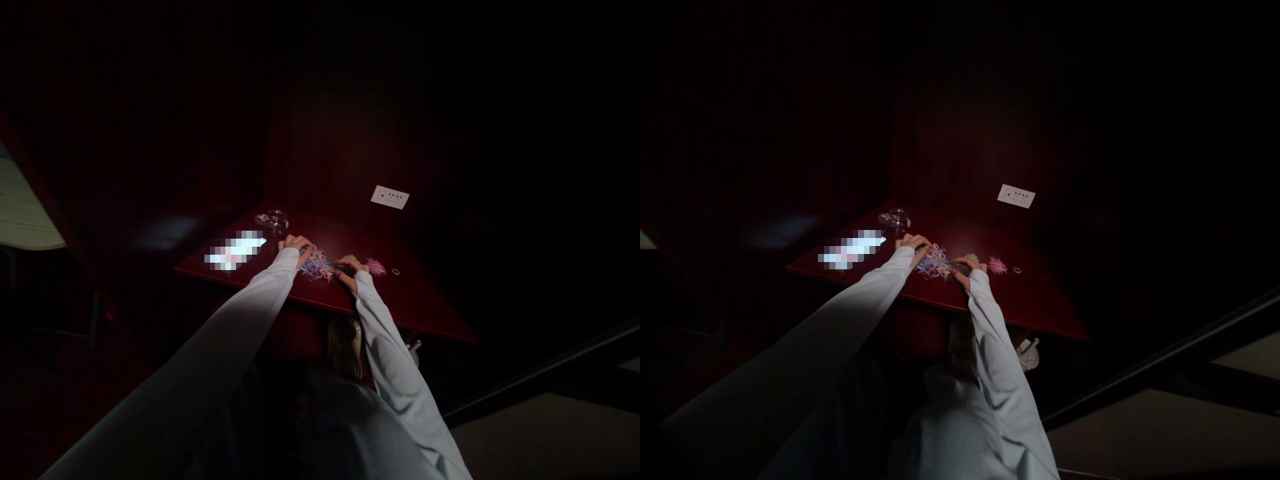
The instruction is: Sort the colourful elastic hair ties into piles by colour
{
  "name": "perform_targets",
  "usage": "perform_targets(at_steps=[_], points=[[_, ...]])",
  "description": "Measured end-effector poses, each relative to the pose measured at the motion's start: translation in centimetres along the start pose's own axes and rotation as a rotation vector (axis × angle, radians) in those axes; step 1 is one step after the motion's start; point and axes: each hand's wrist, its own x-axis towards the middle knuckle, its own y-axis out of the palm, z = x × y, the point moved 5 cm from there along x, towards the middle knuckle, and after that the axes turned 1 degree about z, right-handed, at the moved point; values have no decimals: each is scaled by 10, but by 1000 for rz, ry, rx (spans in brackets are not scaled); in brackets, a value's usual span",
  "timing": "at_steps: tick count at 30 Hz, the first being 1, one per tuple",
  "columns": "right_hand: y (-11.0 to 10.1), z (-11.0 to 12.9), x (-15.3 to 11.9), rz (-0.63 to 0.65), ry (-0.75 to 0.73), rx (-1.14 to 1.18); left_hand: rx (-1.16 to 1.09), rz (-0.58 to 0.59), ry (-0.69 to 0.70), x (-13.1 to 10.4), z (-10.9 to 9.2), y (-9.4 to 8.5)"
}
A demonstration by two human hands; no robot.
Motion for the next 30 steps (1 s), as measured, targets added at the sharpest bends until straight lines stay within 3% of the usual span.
perform_targets(at_steps=[4, 13, 21, 30], points=[[7, 6, -4, 92, 5, -68, -5, -21, 3, -2, -3, 0], [5, -5, -1, -9, 51, -49, -9, -5, 16, 2, 4, 3], [5, 11, -8, 105, 19, -58, -1, -11, 27, 1, 4, 3], [3, 11, -4, 58, 85, -7, 1, -3, 8, 2, 2, 3]])
